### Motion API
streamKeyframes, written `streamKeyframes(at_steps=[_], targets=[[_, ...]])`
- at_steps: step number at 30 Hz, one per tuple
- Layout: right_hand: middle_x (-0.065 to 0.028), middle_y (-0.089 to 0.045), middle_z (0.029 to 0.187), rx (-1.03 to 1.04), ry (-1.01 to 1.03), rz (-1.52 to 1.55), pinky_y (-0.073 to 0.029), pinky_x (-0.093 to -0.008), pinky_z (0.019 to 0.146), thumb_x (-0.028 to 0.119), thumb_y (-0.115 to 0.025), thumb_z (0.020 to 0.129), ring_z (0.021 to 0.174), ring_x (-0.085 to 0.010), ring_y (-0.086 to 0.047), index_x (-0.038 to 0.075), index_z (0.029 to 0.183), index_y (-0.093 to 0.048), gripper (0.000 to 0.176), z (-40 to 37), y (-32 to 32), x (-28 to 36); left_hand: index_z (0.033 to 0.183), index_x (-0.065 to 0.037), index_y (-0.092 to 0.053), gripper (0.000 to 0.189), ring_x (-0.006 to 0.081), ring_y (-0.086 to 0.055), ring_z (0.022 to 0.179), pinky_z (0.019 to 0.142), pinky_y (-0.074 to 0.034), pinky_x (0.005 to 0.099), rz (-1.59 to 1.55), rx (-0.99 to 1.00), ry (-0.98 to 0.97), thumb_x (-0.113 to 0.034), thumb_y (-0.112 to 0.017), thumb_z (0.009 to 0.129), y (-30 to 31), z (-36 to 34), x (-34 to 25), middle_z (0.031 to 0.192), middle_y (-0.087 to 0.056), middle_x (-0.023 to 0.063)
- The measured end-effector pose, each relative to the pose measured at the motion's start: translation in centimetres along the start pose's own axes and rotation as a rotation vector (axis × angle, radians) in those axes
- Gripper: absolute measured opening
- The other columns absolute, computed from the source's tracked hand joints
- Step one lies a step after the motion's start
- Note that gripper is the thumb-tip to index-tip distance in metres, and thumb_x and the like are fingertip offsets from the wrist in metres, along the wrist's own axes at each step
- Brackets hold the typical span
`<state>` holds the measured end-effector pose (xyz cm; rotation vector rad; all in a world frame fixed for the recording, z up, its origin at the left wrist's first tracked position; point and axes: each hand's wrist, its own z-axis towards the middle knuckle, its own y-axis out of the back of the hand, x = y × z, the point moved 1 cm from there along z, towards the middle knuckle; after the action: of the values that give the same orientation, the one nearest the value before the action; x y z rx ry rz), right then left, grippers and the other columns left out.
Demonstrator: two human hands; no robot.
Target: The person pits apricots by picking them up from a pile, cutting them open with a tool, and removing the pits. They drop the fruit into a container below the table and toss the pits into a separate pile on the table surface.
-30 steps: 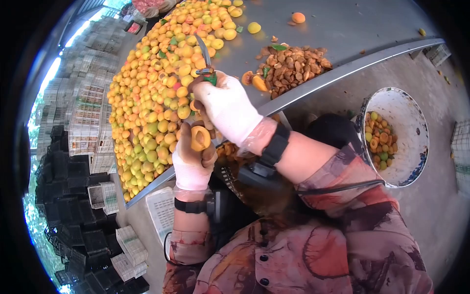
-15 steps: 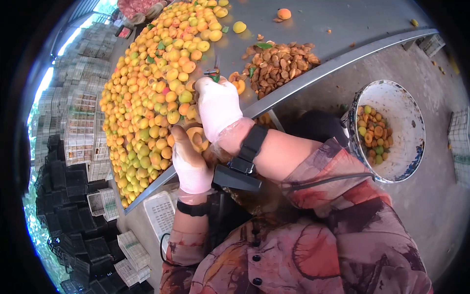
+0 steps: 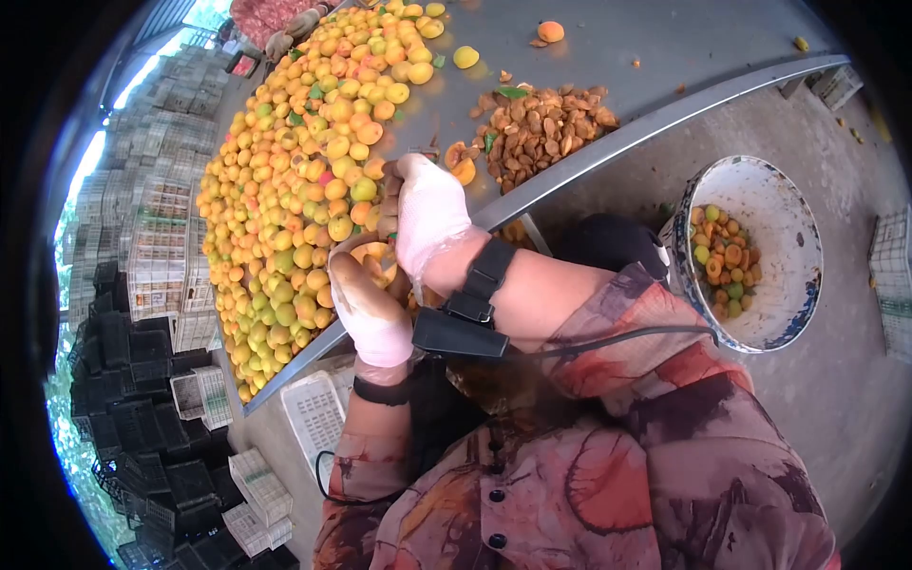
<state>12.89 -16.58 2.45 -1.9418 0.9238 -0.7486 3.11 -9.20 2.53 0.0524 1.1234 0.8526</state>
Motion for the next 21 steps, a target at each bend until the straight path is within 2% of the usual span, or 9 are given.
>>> streamKeyframes(at_steps=[2, 3, 5, 6, 13, 15, 17, 19, 21], targets=[[-0.0006, -0.046, 0.071, 0.080, 0.168, -0.082, -0.023, -0.0250, 0.041, 0.015, -0.051, 0.090, 0.046, -0.0090, -0.033, 0.001, 0.100, -0.056, 0.018, -1.0, -1.0, 0.8, 0.108, 0.000, -0.057, 0.019, 0.0148, -0.048, 0.072, 0.064, -0.045, 0.0289, -0.678, 0.120, 0.613, -0.009, -0.052, 0.092, 1.0, 0.5, -1.4, 0.086, -0.049, 0.0047], [-0.0006, -0.046, 0.071, 0.084, 0.165, -0.084, -0.023, -0.0250, 0.041, 0.015, -0.051, 0.090, 0.046, -0.0090, -0.033, 0.001, 0.100, -0.056, 0.018, -1.4, -1.3, 1.0, 0.108, 0.000, -0.057, 0.019, 0.0148, -0.048, 0.072, 0.064, -0.045, 0.0289, -0.677, 0.115, 0.611, -0.009, -0.052, 0.092, 1.4, 0.7, -1.1, 0.086, -0.049, 0.0047], [-0.0012, -0.047, 0.069, 0.126, 0.247, -0.169, -0.023, -0.0251, 0.040, 0.013, -0.052, 0.090, 0.046, -0.0091, -0.035, 0.002, 0.099, -0.058, 0.015, -2.0, -1.7, 1.4, 0.107, 0.002, -0.055, 0.029, 0.0188, -0.052, 0.070, 0.061, -0.046, 0.0313, -0.318, 0.217, 0.446, 0.005, -0.060, 0.078, 2.0, 0.7, -0.1, 0.085, -0.052, 0.0066], [-0.0022, -0.050, 0.063, 0.150, 0.246, -0.194, -0.033, -0.0271, 0.041, 0.012, -0.058, 0.086, 0.046, -0.0120, -0.044, 0.005, 0.087, -0.056, 0.008, -2.1, -1.4, 1.5, 0.107, 0.003, -0.053, 0.036, 0.0242, -0.054, 0.067, 0.058, -0.046, 0.0330, 0.260, 0.160, -0.225, 0.008, -0.062, 0.072, 1.8, 0.7, 0.0, 0.086, -0.055, 0.0098], [-0.0038, -0.055, 0.072, 0.282, 0.290, -0.443, -0.035, -0.0249, 0.043, 0.011, -0.051, 0.091, 0.048, -0.0106, -0.046, 0.002, 0.094, -0.060, 0.013, -3.7, -1.1, 0.8, 0.107, 0.002, -0.055, 0.026, 0.0225, -0.056, 0.068, 0.057, -0.045, 0.0305, 0.405, 0.162, -0.237, -0.005, -0.063, 0.083, 3.0, 0.3, 1.3, 0.088, -0.060, 0.0092], [-0.0030, -0.056, 0.074, 0.382, 0.485, -0.654, -0.039, -0.0242, 0.049, 0.010, -0.051, 0.091, 0.054, -0.0098, -0.049, 0.002, 0.095, -0.060, 0.013, -2.9, -0.3, 0.1, 0.114, 0.000, -0.057, 0.035, 0.0132, -0.053, 0.067, 0.056, -0.042, 0.0235, -0.854, 0.141, 0.747, -0.031, -0.050, 0.100, 3.2, 0.5, 1.6, 0.087, -0.060, 0.0044], [-0.0021, -0.057, 0.075, 0.484, 0.685, -0.865, -0.043, -0.0235, 0.054, 0.010, -0.051, 0.091, 0.060, -0.0091, -0.053, 0.002, 0.095, -0.060, 0.013, -2.4, 0.6, -0.4, 0.119, -0.001, -0.056, 0.045, 0.0101, -0.052, 0.067, 0.055, -0.040, 0.0207, -0.763, 0.063, 0.749, -0.039, -0.041, 0.102, 2.8, 0.8, 1.1, 0.088, -0.059, 0.0034], [-0.0024, -0.059, 0.081, 0.383, 0.213, -0.718, -0.045, -0.0243, 0.062, 0.013, -0.057, 0.089, 0.072, -0.0074, -0.052, -0.002, 0.100, -0.058, 0.018, -3.3, 0.7, -0.6, 0.123, -0.001, -0.056, 0.056, 0.0071, -0.050, 0.067, 0.055, -0.038, 0.0180, -0.672, -0.014, 0.750, -0.048, -0.032, 0.104, 2.6, 1.0, 0.6, 0.089, -0.059, 0.0023], [-0.0044, -0.060, 0.085, 0.393, 0.212, -0.782, -0.049, -0.0272, 0.067, 0.014, -0.057, 0.090, 0.077, -0.0102, -0.056, -0.002, 0.103, -0.058, 0.021, -3.0, 1.4, -1.1, 0.128, 0.000, -0.054, 0.054, 0.0080, -0.052, 0.071, 0.054, -0.040, 0.0181, -0.689, -0.035, 0.747, -0.046, -0.035, 0.104, 2.7, 1.3, 0.2, 0.095, -0.058, 0.0035]])
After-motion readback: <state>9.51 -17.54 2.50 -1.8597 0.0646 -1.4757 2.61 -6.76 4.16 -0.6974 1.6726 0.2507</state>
